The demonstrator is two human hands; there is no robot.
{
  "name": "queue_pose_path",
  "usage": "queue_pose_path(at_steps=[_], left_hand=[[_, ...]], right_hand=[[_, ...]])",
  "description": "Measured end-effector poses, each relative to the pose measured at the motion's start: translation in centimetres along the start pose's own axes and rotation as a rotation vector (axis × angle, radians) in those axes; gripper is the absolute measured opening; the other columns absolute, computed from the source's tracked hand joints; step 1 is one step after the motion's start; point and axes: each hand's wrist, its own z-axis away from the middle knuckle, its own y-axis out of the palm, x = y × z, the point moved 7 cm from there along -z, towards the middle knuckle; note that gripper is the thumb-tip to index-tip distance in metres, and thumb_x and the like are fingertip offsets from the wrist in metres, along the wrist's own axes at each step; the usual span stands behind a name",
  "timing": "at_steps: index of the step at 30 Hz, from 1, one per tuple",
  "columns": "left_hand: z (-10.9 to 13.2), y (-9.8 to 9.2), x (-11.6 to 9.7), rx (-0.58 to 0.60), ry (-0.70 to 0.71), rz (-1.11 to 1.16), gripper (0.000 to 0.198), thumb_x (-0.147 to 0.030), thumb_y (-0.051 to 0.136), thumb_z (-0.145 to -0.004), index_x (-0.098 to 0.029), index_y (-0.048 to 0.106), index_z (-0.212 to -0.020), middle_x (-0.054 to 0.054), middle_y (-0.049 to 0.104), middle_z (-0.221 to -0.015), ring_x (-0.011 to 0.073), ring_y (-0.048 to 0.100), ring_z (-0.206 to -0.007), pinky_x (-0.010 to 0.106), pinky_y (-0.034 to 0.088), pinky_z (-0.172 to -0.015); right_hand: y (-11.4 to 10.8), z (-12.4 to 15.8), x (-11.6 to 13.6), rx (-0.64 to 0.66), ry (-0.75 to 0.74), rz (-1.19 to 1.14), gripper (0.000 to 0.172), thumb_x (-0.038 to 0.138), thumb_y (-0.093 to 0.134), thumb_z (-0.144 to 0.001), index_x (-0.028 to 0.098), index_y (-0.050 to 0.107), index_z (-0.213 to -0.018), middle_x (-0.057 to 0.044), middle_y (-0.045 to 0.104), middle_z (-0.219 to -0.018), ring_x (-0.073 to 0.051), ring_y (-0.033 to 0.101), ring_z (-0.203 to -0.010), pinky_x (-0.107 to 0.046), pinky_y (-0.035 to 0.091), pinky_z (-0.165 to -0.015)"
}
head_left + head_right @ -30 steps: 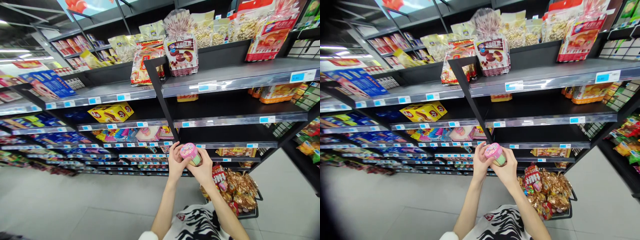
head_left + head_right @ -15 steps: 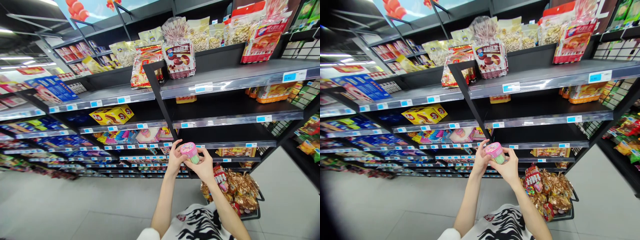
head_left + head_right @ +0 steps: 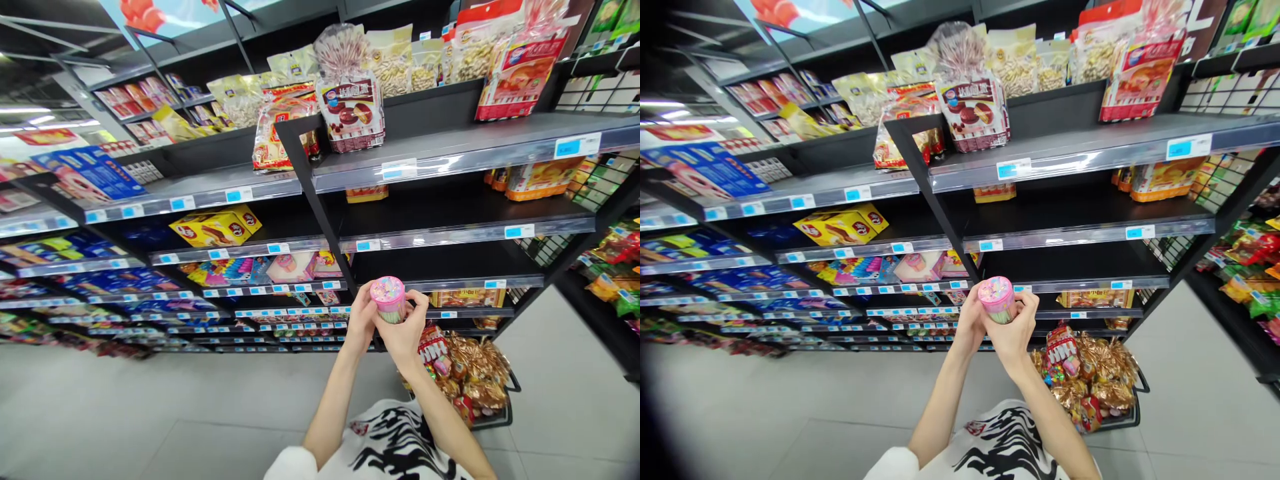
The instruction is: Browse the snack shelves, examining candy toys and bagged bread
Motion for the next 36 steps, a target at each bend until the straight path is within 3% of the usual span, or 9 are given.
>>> queue_pose_path(at_steps=[5,13,16,19,22,31,36], left_hand=[[1.2,1.4,-1.1,0.045,0.181,-0.224,0.07,-0.042,0.085,-0.079,-0.023,0.056,-0.141,0.015,0.06,-0.144,0.0358,0.057,-0.136,0.049,0.044,-0.117],[2.2,1.8,-2.9,0.007,0.272,-0.369,0.071,-0.038,0.084,-0.079,-0.022,0.057,-0.142,0.017,0.058,-0.144,0.0362,0.058,-0.134,0.05,0.044,-0.117],[2.2,1.2,-3.5,0.042,0.262,-0.338,0.075,-0.035,0.085,-0.077,-0.023,0.053,-0.144,0.017,0.061,-0.145,0.0355,0.059,-0.135,0.049,0.047,-0.116],[2.1,0.8,-4.6,0.128,0.258,-0.34,0.072,-0.038,0.084,-0.078,-0.022,0.056,-0.142,0.017,0.064,-0.143,0.0365,0.06,-0.133,0.05,0.049,-0.112],[2.0,0.9,-5.6,0.236,0.254,-0.397,0.064,-0.042,0.077,-0.083,-0.022,0.059,-0.141,0.017,0.063,-0.142,0.0365,0.06,-0.131,0.049,0.05,-0.111],[2.2,-0.3,-5.8,0.259,0.301,-0.472,0.06,-0.046,0.068,-0.089,-0.023,0.057,-0.144,0.016,0.059,-0.143,0.0372,0.055,-0.133,0.052,0.044,-0.114],[1.9,-1.2,-5.8,0.18,0.265,-0.449,0.062,-0.048,0.073,-0.085,-0.022,0.061,-0.14,0.015,0.063,-0.14,0.0365,0.059,-0.129,0.049,0.048,-0.112]], right_hand=[[-0.2,0.3,0.1,-0.086,-0.106,-0.079,0.046,0.025,0.07,-0.074,0.026,0.044,-0.112,-0.006,0.05,-0.114,-0.019,0.06,-0.094,-0.027,0.049,-0.063],[-0.2,0.9,0.8,-0.142,-0.125,-0.076,0.034,0.025,0.064,-0.084,0.028,0.041,-0.11,-0.005,0.048,-0.109,-0.02,0.057,-0.095,-0.035,0.05,-0.078],[0.3,0.8,0.8,-0.071,-0.115,-0.069,0.042,0.033,0.069,-0.082,0.028,0.041,-0.114,-0.006,0.049,-0.112,-0.024,0.059,-0.101,-0.04,0.053,-0.083],[1.5,0.8,0.8,0.126,-0.106,-0.148,0.06,0.039,0.08,-0.074,0.028,0.046,-0.121,-0.009,0.053,-0.119,-0.029,0.06,-0.111,-0.048,0.054,-0.094],[2.2,1.0,1.0,0.25,-0.095,-0.19,0.064,0.035,0.083,-0.071,0.027,0.052,-0.126,-0.01,0.058,-0.123,-0.031,0.061,-0.116,-0.05,0.054,-0.1],[3.0,2.0,0.7,0.238,-0.03,-0.182,0.062,0.032,0.081,-0.071,0.026,0.055,-0.126,-0.01,0.061,-0.121,-0.03,0.063,-0.116,-0.049,0.057,-0.099],[3.6,1.9,0.6,0.298,0.065,-0.158,0.059,0.029,0.081,-0.07,0.025,0.057,-0.124,-0.01,0.066,-0.122,-0.028,0.068,-0.111,-0.046,0.059,-0.098]])
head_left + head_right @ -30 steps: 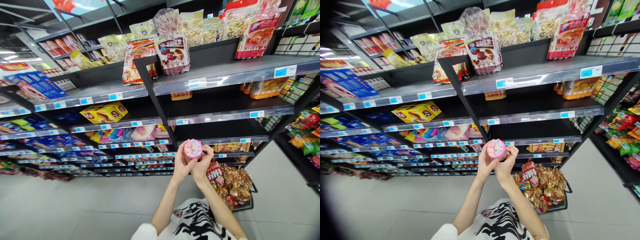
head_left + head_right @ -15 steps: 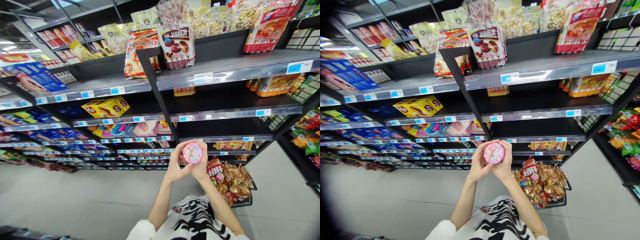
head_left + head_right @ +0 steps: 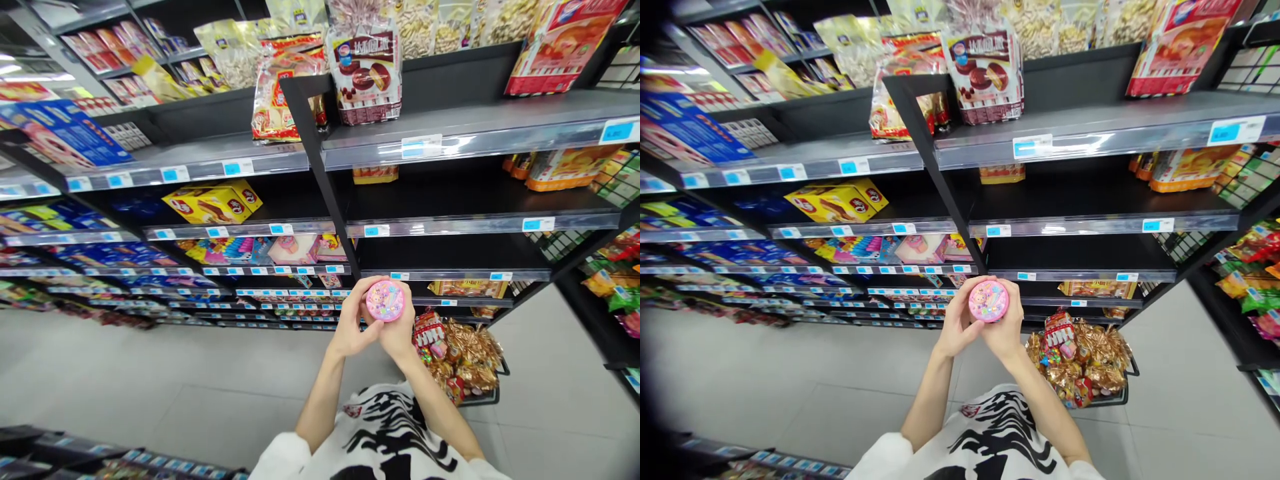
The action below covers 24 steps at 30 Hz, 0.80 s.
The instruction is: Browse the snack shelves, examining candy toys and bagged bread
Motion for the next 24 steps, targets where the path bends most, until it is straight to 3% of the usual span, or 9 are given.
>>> queue_pose_path(at_steps=[5,8,11,18,24], left_hand=[[-0.2,-1.4,0.9,-0.206,-0.181,0.031,0.056,-0.043,0.08,-0.084,-0.023,0.064,-0.134,0.011,0.069,-0.131,0.0305,0.066,-0.12,0.037,0.055,-0.099],[-0.4,-1.9,0.9,-0.273,-0.21,0.062,0.051,-0.047,0.079,-0.086,-0.021,0.065,-0.127,0.011,0.072,-0.124,0.0295,0.069,-0.115,0.037,0.055,-0.098],[-0.7,-1.7,1.0,-0.265,-0.231,0.093,0.05,-0.052,0.077,-0.087,-0.019,0.066,-0.123,0.012,0.075,-0.119,0.0283,0.071,-0.11,0.036,0.055,-0.096],[-1.6,-0.4,2.1,-0.23,-0.331,0.176,0.045,-0.053,0.078,-0.087,-0.019,0.066,-0.115,0.009,0.075,-0.111,0.024,0.072,-0.101,0.031,0.054,-0.089],[-2.2,0.1,2.8,-0.212,-0.338,0.203,0.047,-0.054,0.079,-0.086,-0.02,0.066,-0.115,0.009,0.075,-0.109,0.0234,0.072,-0.099,0.03,0.054,-0.087]], right_hand=[[0.2,-0.5,1.3,0.188,0.13,-0.068,0.082,0.032,0.084,-0.074,0.025,0.047,-0.147,-0.011,0.071,-0.127,-0.026,0.073,-0.105,-0.038,0.063,-0.086],[0.1,-0.6,2.0,0.279,0.206,-0.097,0.084,0.038,0.082,-0.08,0.025,0.043,-0.153,-0.008,0.076,-0.112,-0.02,0.073,-0.078,-0.03,0.063,-0.065],[-0.4,-0.7,2.3,0.275,0.262,-0.081,0.081,0.044,0.083,-0.079,0.024,0.048,-0.15,-0.006,0.077,-0.102,-0.016,0.069,-0.062,-0.026,0.059,-0.053],[-1.7,-1.1,1.9,0.251,0.338,-0.086,0.081,0.041,0.084,-0.077,0.024,0.051,-0.149,-0.005,0.079,-0.097,-0.013,0.067,-0.052,-0.022,0.055,-0.044],[-2.3,-1.6,2.0,0.231,0.348,-0.078,0.082,0.045,0.083,-0.078,0.023,0.051,-0.15,-0.005,0.078,-0.097,-0.011,0.062,-0.047,-0.022,0.054,-0.04]])
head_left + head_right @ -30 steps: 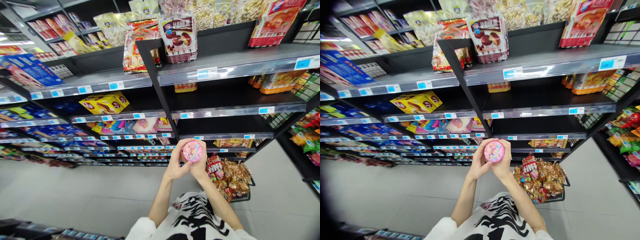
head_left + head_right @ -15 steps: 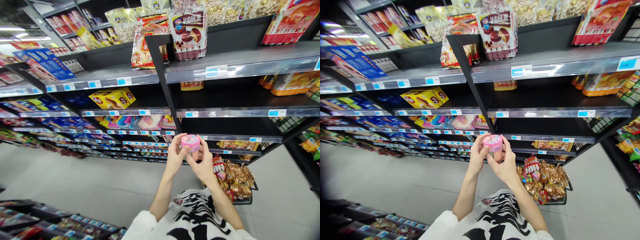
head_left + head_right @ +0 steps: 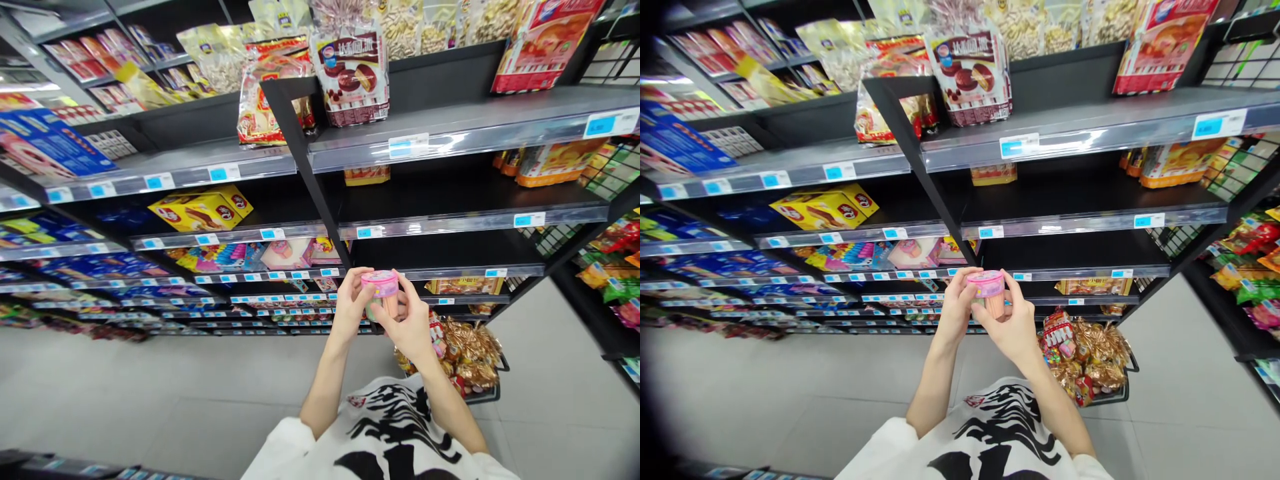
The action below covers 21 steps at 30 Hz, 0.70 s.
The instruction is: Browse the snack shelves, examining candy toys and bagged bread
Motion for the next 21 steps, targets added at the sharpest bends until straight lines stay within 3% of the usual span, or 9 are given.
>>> queue_pose_path(at_steps=[21], left_hand=[[-1.5,0.3,0.4,0.003,-0.004,0.008,0.049,-0.054,0.08,-0.085,-0.019,0.066,-0.115,0.01,0.075,-0.112,0.0241,0.072,-0.102,0.031,0.054,-0.089]], right_hand=[[-0.3,-1.6,-0.8,0.004,-0.001,0.0,0.084,0.042,0.083,-0.078,0.023,0.048,-0.152,-0.004,0.077,-0.096,-0.012,0.063,-0.049,-0.023,0.055,-0.04]])
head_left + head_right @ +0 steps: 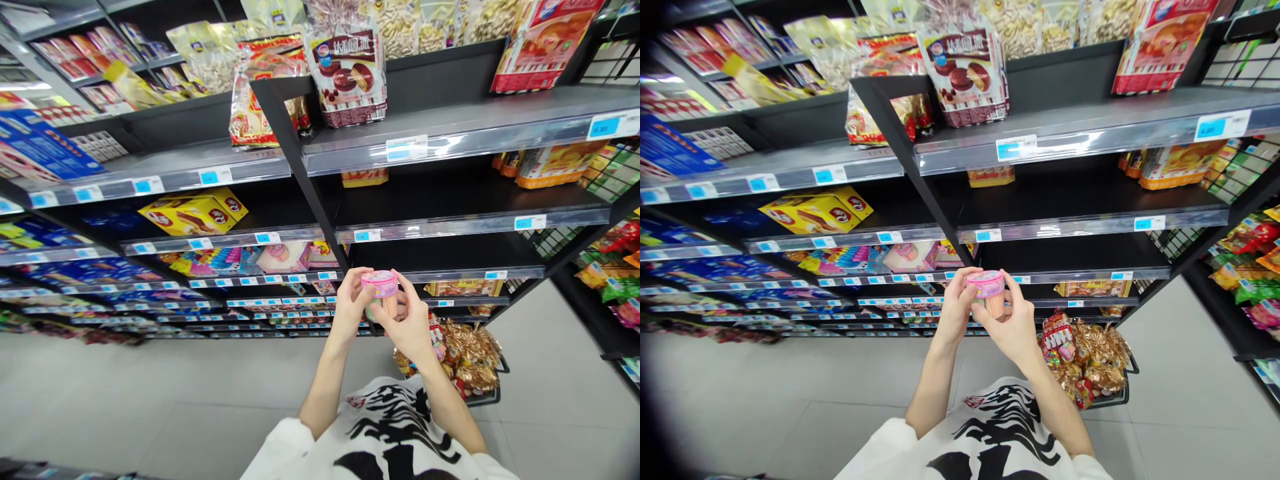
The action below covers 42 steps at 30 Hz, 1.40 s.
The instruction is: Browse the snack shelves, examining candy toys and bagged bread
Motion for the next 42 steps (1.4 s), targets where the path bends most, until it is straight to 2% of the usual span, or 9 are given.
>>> queue_pose_path(at_steps=[6,11,14,18,25,33,42], left_hand=[[-0.5,0.2,0.6,0.029,0.028,0.011,0.047,-0.053,0.077,-0.086,-0.02,0.066,-0.118,0.009,0.074,-0.115,0.0244,0.07,-0.106,0.032,0.053,-0.093],[-0.9,0.4,1.8,0.057,0.044,0.246,0.062,-0.065,0.076,-0.076,-0.02,0.068,-0.119,0.01,0.074,-0.118,0.0288,0.071,-0.105,0.038,0.055,-0.092],[-0.7,0.2,2.1,0.043,0.014,0.322,0.06,-0.063,0.076,-0.074,-0.021,0.069,-0.116,0.009,0.076,-0.113,0.0281,0.073,-0.099,0.039,0.057,-0.09],[0.1,0.2,2.0,0.004,-0.066,0.317,0.052,-0.057,0.075,-0.076,-0.02,0.069,-0.112,0.008,0.075,-0.112,0.0274,0.072,-0.101,0.038,0.056,-0.091],[1.1,2.1,2.1,0.027,-0.211,0.373,0.043,-0.05,0.067,-0.08,-0.019,0.068,-0.111,0.008,0.073,-0.115,0.0293,0.07,-0.11,0.04,0.055,-0.097],[1.4,3.1,1.8,0.07,-0.218,0.363,0.043,-0.05,0.069,-0.08,-0.02,0.068,-0.111,0.007,0.072,-0.11,0.028,0.069,-0.108,0.039,0.055,-0.096],[1.5,3.0,1.8,0.082,-0.218,0.356,0.048,-0.054,0.074,-0.077,-0.021,0.068,-0.111,0.006,0.072,-0.109,0.0268,0.069,-0.106,0.037,0.054,-0.096]], right_hand=[[-0.3,-0.2,0.9,-0.049,-0.08,0.103,0.081,0.044,0.083,-0.078,0.02,0.051,-0.149,-0.006,0.079,-0.096,-0.014,0.069,-0.054,-0.022,0.057,-0.046],[-0.5,0.8,2.7,-0.298,-0.353,0.386,0.078,0.048,0.087,-0.073,0.019,0.059,-0.14,-0.01,0.082,-0.101,-0.017,0.073,-0.06,-0.026,0.061,-0.052],[0.1,1.2,3.1,-0.33,-0.429,0.476,0.074,0.052,0.085,-0.075,0.019,0.06,-0.136,-0.008,0.082,-0.094,-0.015,0.068,-0.049,-0.026,0.057,-0.048],[0.2,1.5,3.2,-0.311,-0.42,0.575,0.068,0.055,0.082,-0.077,0.016,0.064,-0.13,-0.006,0.081,-0.083,-0.013,0.061,-0.041,-0.026,0.051,-0.045],[-1.2,2.5,4.5,-0.378,-0.397,0.764,0.063,0.058,0.078,-0.077,0.015,0.069,-0.123,-0.005,0.078,-0.069,-0.017,0.066,-0.046,-0.026,0.047,-0.048],[-1.9,3.4,5.2,-0.41,-0.414,0.766,0.062,0.055,0.079,-0.077,0.015,0.068,-0.122,-0.005,0.078,-0.071,-0.017,0.066,-0.045,-0.027,0.047,-0.046],[-1.9,3.4,4.7,-0.391,-0.408,0.726,0.064,0.053,0.081,-0.076,0.016,0.065,-0.125,-0.003,0.08,-0.076,-0.016,0.067,-0.047,-0.027,0.051,-0.047]])
